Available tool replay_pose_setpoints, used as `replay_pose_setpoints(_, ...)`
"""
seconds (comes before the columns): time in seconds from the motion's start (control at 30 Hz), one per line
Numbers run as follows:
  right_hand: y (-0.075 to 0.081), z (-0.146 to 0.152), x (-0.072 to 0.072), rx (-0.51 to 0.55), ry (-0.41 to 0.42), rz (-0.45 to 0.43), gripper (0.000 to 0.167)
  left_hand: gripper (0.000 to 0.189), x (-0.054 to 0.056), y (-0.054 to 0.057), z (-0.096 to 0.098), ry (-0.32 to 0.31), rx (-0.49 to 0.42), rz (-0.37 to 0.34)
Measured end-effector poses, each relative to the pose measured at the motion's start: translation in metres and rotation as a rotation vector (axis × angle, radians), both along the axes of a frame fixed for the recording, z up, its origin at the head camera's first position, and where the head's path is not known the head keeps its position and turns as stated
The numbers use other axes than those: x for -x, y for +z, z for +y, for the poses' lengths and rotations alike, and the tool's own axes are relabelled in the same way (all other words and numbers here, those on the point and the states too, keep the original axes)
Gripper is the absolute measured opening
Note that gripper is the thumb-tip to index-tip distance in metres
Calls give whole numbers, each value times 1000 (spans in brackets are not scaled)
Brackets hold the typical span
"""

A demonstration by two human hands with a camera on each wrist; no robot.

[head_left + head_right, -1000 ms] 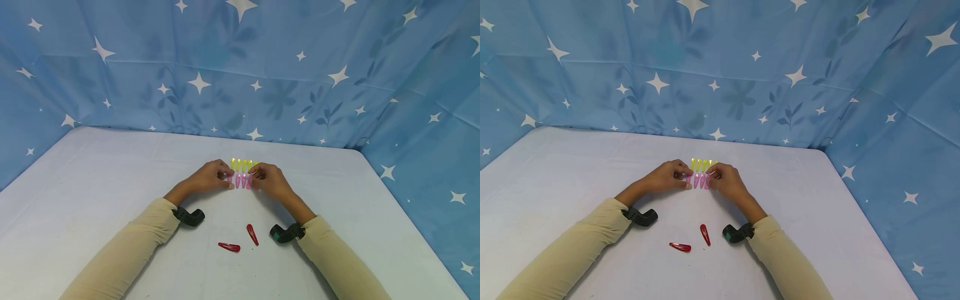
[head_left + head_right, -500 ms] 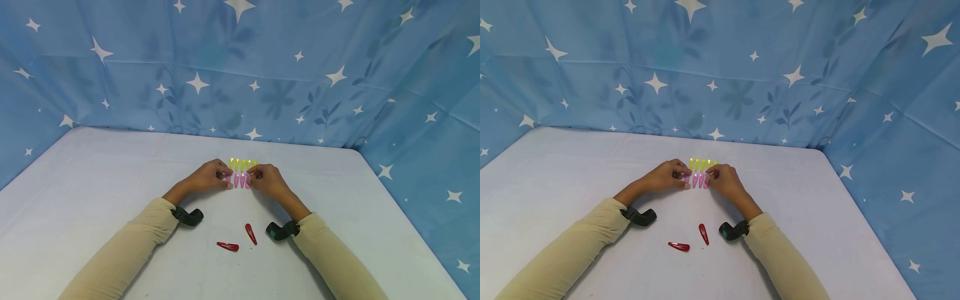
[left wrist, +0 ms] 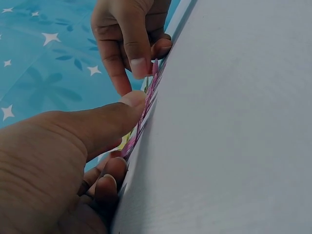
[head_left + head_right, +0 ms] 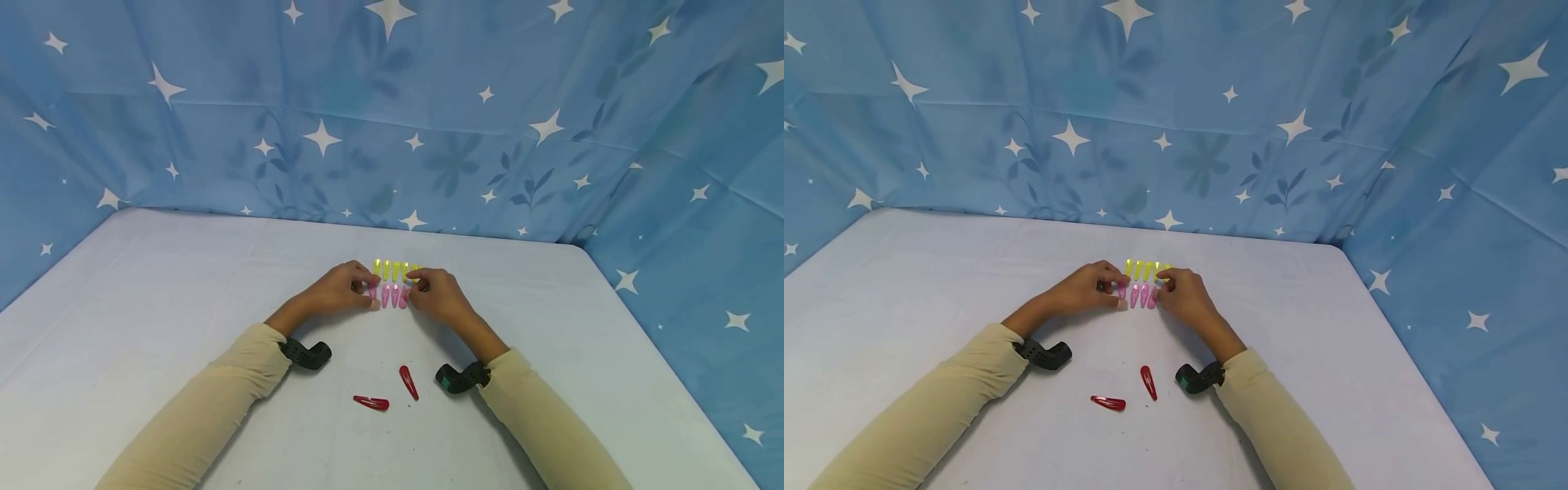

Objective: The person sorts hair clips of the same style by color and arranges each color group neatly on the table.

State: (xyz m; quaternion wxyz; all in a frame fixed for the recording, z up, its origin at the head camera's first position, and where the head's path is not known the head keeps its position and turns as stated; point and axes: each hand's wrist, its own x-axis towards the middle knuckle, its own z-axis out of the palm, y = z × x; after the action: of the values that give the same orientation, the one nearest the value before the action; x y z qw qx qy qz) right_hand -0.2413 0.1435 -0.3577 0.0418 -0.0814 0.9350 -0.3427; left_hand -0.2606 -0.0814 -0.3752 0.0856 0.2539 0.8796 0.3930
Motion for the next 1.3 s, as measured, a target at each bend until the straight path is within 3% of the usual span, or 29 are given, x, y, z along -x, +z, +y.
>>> replay_pose_setpoints(0.3,2,8,-8,26,2,8,40,48,3,-2,-1,21,-63,-4)
replay_pose_setpoints(0.5,2,15,-16,26,37,7,39,52,0,1,2,59,-119,-69)
replay_pose_setpoints(0.83,11,15,-39,52,195,-44,28,50,-16,5,2,88,-157,-89)
replay_pose_setpoints(0.97,12,14,-51,49,252,-78,25,40,-32,17,1,17,-135,-38)
replay_pose_setpoints(1.1,11,20,-64,37,297,-87,24,28,-52,26,5,-119,-100,-2)
replay_pose_setpoints(1.3,9,25,-77,65,376,-104,25,26,-82,31,12,-250,-1,-59)
